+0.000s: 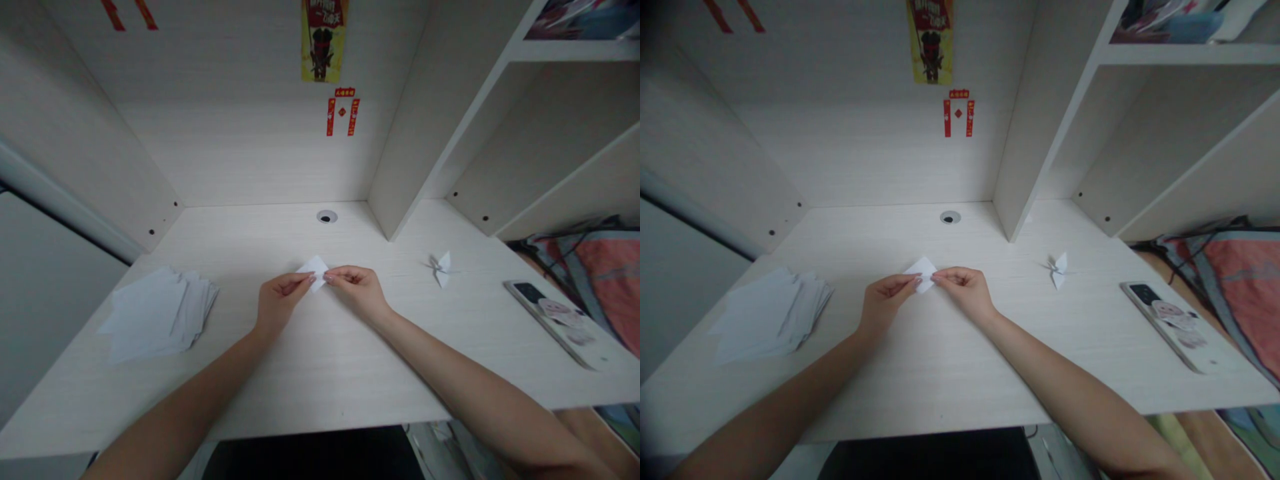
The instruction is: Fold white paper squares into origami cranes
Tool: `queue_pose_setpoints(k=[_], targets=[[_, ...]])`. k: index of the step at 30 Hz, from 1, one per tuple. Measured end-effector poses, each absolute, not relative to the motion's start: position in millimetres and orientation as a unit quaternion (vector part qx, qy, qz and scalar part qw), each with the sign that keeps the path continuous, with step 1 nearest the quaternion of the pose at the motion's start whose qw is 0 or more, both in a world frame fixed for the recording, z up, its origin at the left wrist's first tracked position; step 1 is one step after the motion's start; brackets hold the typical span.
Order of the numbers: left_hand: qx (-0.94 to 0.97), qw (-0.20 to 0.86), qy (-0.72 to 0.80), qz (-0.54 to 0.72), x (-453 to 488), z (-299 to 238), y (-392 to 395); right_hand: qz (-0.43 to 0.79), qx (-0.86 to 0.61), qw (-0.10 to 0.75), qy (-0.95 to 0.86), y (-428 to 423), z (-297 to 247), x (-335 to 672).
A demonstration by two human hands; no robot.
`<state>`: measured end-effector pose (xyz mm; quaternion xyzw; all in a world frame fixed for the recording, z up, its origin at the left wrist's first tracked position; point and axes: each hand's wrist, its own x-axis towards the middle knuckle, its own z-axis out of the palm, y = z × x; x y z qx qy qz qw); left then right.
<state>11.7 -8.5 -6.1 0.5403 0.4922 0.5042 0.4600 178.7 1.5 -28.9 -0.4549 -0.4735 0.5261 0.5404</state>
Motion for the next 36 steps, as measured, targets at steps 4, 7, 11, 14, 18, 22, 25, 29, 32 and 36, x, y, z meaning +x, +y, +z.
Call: queue_pose_setpoints(k=[4, 7, 11, 14, 18, 22, 25, 29, 32, 36], targets=[[0.518, 0.489, 0.483, 0.509, 13, -10, -7, 0.542, -0.442, 0.549, -0.458, 3, -29, 178], [0.500, 0.505, 0.482, 0.512, 13, -10, -7, 0.549, -0.438, 0.560, -0.439, 3, -29, 176], [0.443, 0.550, 0.477, 0.524, 14, -12, -7, 0.537, -0.450, 0.579, -0.417, -1, -28, 172], [0.411, 0.563, 0.483, 0.530, 16, -14, -8, 0.527, -0.454, 0.588, -0.413, -4, -26, 168], [0.389, 0.561, 0.487, 0.544, 18, -12, -9, 0.526, -0.455, 0.591, -0.409, -7, -24, 166], [0.411, 0.539, 0.494, 0.544, 18, -9, -8, 0.527, -0.454, 0.594, -0.404, -8, -24, 165], [0.452, 0.509, 0.506, 0.529, 16, -8, -7, 0.533, -0.448, 0.598, -0.398, -8, -24, 166], [0.475, 0.492, 0.516, 0.516, 15, -7, -7, 0.533, -0.450, 0.598, -0.396, -6, -25, 167], [0.477, 0.490, 0.521, 0.511, 14, -5, -8, 0.526, -0.459, 0.593, -0.403, -5, -25, 168], [0.484, 0.483, 0.518, 0.514, 14, -3, -7, 0.521, -0.458, 0.589, -0.415, -6, -23, 167]])
